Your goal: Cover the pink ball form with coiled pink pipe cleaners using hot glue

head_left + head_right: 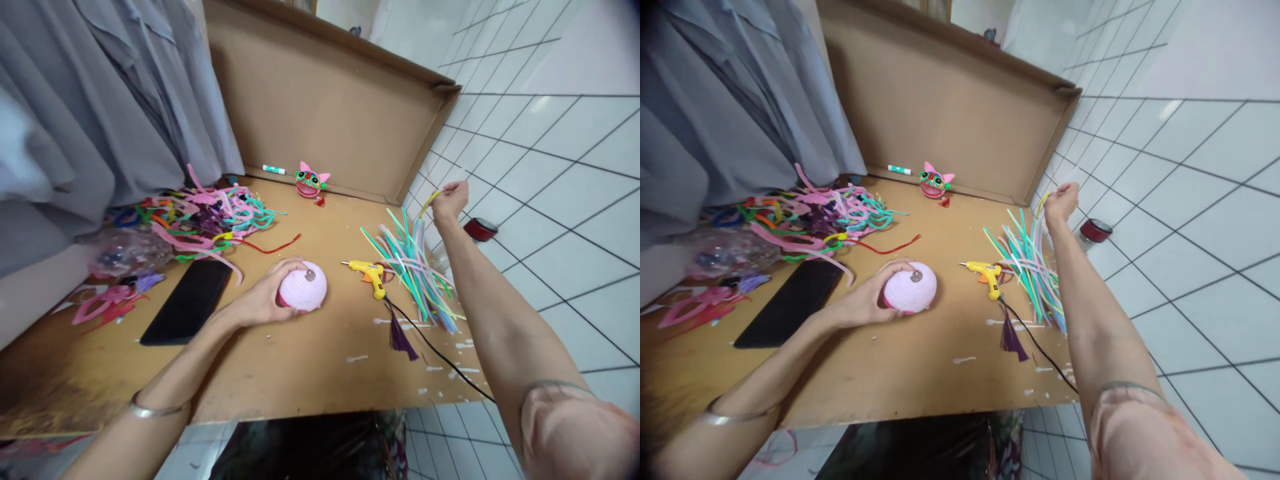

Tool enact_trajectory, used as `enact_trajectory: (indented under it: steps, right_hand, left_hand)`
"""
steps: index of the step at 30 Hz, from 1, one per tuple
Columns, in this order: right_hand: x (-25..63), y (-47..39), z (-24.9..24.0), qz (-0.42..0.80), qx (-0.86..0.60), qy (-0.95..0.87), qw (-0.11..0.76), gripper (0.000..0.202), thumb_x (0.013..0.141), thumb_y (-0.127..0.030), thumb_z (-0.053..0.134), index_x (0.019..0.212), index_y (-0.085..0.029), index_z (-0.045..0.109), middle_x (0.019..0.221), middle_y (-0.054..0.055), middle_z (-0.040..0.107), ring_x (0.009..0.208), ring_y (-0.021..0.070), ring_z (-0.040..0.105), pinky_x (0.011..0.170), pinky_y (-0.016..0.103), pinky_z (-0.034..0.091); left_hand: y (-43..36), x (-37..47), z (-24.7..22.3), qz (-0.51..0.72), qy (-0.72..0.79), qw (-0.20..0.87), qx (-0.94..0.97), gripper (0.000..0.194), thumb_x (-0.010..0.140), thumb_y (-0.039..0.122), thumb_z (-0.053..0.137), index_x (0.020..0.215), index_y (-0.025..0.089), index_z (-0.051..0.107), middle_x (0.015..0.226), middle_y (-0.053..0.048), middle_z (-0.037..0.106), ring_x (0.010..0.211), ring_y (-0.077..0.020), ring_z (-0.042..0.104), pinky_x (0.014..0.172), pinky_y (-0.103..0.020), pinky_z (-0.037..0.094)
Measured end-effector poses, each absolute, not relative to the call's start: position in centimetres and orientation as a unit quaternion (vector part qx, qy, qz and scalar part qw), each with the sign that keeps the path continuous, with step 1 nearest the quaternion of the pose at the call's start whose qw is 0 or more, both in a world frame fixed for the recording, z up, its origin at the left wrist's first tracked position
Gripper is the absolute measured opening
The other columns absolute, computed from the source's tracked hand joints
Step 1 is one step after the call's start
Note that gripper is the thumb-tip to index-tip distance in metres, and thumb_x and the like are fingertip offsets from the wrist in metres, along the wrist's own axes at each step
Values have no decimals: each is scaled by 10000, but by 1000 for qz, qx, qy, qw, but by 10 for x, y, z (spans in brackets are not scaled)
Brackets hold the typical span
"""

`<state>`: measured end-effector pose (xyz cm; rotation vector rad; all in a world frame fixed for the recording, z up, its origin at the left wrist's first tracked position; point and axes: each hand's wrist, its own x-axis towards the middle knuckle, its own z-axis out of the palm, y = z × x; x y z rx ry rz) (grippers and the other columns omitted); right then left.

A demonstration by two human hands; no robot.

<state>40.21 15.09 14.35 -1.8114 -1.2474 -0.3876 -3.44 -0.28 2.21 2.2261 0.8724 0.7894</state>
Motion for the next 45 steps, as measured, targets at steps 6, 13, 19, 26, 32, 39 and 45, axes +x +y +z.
enact_trajectory:
  steps: [6,13,19,26,32,39,45]
  right_hand:
    - [383,108,186,-16,-552,-419,721,121,830,-63,534,814,-183,523,684,-56,559,558,79,590,532,200,499]
    - [332,53,232,-98,-453,-456,759,183,985,-151,314,937,-212,479,864,24,626,600,60,600,544,196,454]
    - [250,-17,209,-83,-458,-560,686,107,979,-198,423,1000,-178,526,707,-11,623,470,58,499,478,212,381]
    - [186,-112,151,132,-435,-635,624,346,868,-281,645,1212,-269,608,746,-34,706,507,95,575,523,250,466]
    - [188,-108,101,388,-333,-510,692,220,703,-252,741,920,-236,709,836,5,759,740,167,708,747,336,568]
    - [161,-73,49,286,-411,-506,702,262,863,-459,630,909,-209,690,789,34,737,746,173,675,755,345,544]
    - [141,-54,24,160,-441,-591,656,308,957,-441,481,1042,-234,691,1022,62,718,935,186,667,864,346,533]
  left_hand:
    - [1,-34,17,306,332,316,834,699,650,358,732,1267,230,430,1396,-110,467,1296,-309,490,1153,-496,363]
    - [2,-34,13,331,323,345,817,747,609,328,758,1283,219,454,1377,-108,494,1286,-305,500,1142,-483,369]
    - [5,-33,12,345,312,358,809,797,589,362,787,1298,215,451,1360,-107,504,1263,-302,514,1124,-474,388]
    - [7,-35,9,350,304,359,810,795,581,327,782,1294,212,449,1364,-105,501,1276,-305,502,1135,-484,369]
    - [5,-35,12,347,301,349,817,777,578,309,792,1277,215,467,1358,-111,501,1255,-294,530,1120,-466,398]
    - [2,-36,15,327,310,306,839,838,602,416,826,1316,203,444,1440,-147,407,1410,-327,376,1194,-497,302]
    - [4,-36,12,333,334,292,832,746,653,474,775,1287,229,467,1442,-122,392,1414,-330,367,1197,-499,294]
